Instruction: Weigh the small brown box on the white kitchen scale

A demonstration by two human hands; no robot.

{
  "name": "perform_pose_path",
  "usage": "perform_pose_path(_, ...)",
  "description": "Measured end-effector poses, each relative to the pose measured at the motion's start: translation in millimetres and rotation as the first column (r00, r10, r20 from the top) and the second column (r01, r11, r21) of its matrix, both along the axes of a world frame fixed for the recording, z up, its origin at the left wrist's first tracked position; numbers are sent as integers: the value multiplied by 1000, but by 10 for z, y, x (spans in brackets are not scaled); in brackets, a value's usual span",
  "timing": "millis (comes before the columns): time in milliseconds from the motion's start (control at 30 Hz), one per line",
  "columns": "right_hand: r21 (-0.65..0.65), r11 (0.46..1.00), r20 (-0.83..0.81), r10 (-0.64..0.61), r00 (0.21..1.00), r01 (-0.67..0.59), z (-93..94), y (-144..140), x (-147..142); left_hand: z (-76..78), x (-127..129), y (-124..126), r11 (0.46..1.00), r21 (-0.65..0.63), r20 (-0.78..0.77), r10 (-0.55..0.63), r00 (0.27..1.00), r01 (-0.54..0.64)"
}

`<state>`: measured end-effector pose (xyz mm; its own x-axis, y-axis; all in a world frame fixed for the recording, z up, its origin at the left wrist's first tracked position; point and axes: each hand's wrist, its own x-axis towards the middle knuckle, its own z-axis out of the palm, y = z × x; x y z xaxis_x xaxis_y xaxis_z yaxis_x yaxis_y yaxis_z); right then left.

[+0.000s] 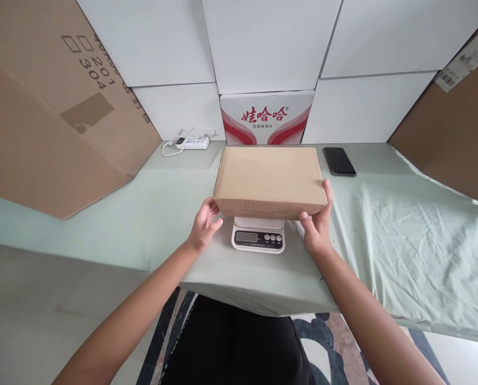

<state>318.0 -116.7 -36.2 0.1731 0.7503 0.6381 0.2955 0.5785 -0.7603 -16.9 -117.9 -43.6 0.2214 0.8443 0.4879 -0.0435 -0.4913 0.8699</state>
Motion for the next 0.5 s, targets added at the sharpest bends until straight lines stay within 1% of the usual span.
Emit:
perform_pose_path(133,-37,999,-27,-29,999,28,40,-10,-57,72,12,-62,993,-107,1,57,998,-57)
perform_pose_path(200,-53,998,-34,-42,999,40,63,-26,-75,91,15,-84,987,-138,1,77,997,-76)
perform_pose_path(500,-79,997,-40,-18,999,15,147,-35,-107,61,15,-97,981,-148,-4,126,992,-125)
